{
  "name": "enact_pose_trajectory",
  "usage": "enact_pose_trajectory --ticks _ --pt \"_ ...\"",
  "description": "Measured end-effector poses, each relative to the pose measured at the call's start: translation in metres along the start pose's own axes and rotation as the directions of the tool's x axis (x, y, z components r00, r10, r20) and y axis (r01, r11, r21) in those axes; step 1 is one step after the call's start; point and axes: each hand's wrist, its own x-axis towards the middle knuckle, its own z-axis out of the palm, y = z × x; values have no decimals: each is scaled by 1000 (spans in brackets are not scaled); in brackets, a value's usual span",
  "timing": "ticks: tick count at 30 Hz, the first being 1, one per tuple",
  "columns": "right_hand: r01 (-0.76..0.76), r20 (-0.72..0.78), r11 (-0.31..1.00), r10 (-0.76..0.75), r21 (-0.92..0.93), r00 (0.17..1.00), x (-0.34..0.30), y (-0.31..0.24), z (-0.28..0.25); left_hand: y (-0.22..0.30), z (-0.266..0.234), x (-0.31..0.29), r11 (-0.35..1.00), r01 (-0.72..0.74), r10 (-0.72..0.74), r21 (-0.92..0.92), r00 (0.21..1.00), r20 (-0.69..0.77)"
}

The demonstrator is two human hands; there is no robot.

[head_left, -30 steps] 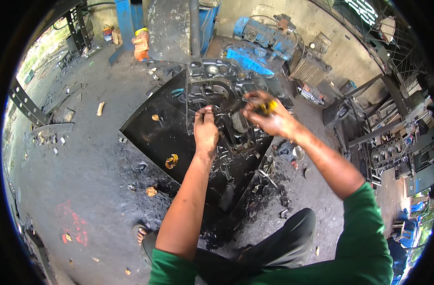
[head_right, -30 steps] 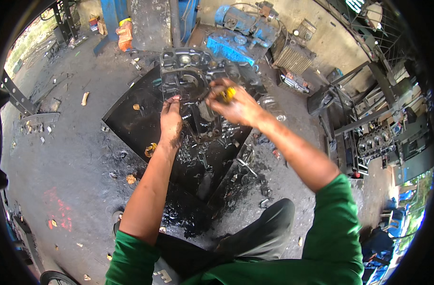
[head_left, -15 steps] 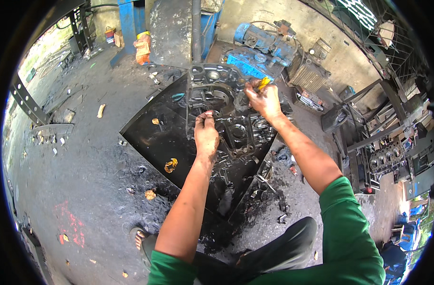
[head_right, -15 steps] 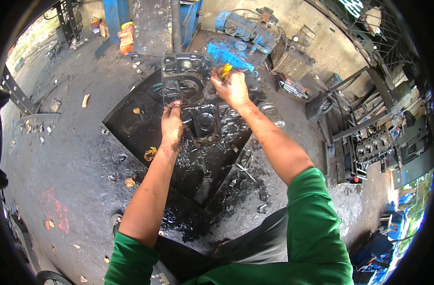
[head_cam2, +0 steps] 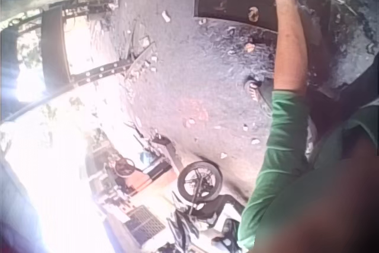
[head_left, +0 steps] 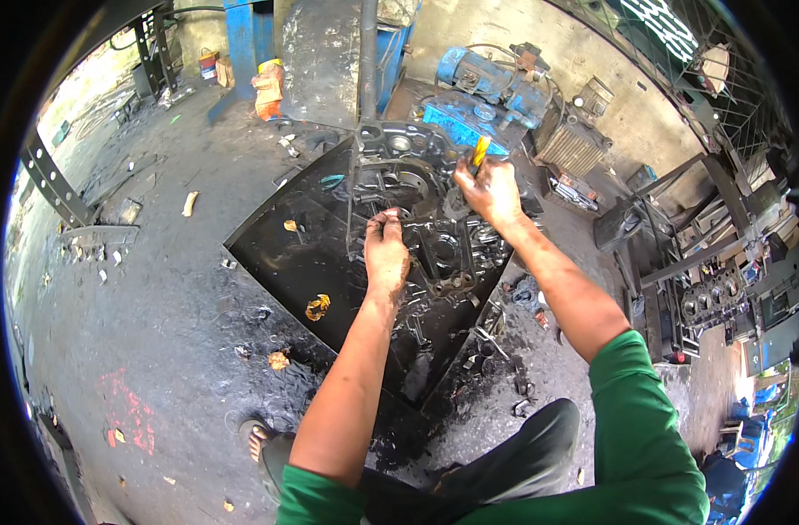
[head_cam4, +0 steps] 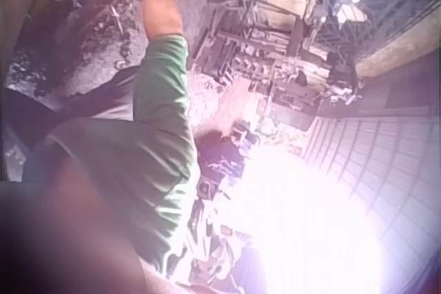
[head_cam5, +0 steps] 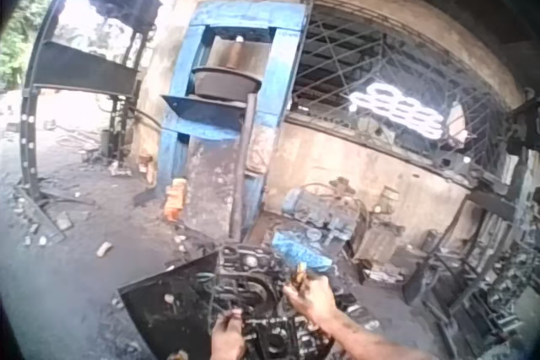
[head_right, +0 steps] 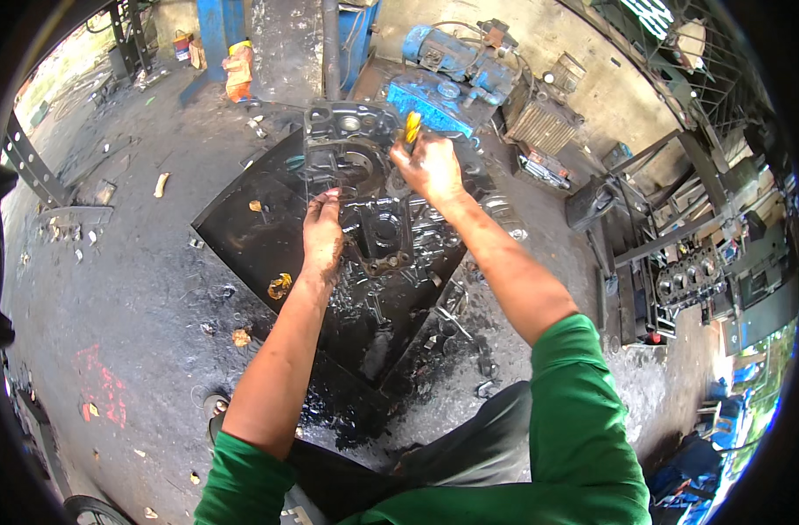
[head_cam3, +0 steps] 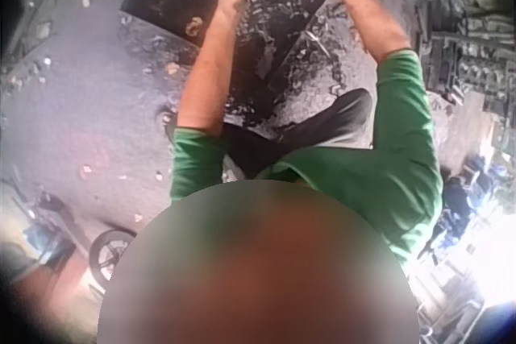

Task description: The person uses a yellow-handled scraper to remove grime from a large black engine part. They repeatedly scrape and wipe the surface, focusing on different areas of the part.

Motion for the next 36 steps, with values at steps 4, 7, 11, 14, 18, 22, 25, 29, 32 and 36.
enact_pose_trajectory --ticks 4,7,11,14,18,22,25,29,32,36 --pt "203 399 925 -327 321 857 -12 -2 -18 -1 2 1 1000 20 -20 0 1000 -15" --pt "350 263 892 -425 287 866 -12 -6 -18 -2 3 0 1000 12 -12 -22 1000 -17" --pt "153 134 988 -155 22 979 3 -12 0 -1 3 0 999 24 -25 -35 1000 -13" --pt "35 70 996 -41 85 997 3 -17 10 0 2 0 1000 25 -25 11 1000 -16" --pt "175 154 936 -230 305 961 -12 -26 9 0 2 -1 999 43 -43 26 999 -15" --pt "13 -30 991 -17 -136 999 -4 -12 8 2 2 0 999 36 -36 -30 999 11" --pt "250 -25 968 -251 -39 968 -5 -18 11 2 1 -2 1000 7 -7 5 1000 1" --pt "147 117 944 -189 296 975 -17 -34 25 1 3 -2 989 16 -12 -147 999 31" --pt "170 119 969 -192 179 974 -18 -40 33 2 4 -3 990 42 -44 -138 999 -11" --pt "91 -42 992 -94 -82 995 8 -16 26 2 4 -5 996 -44 38 -82 997 -70"
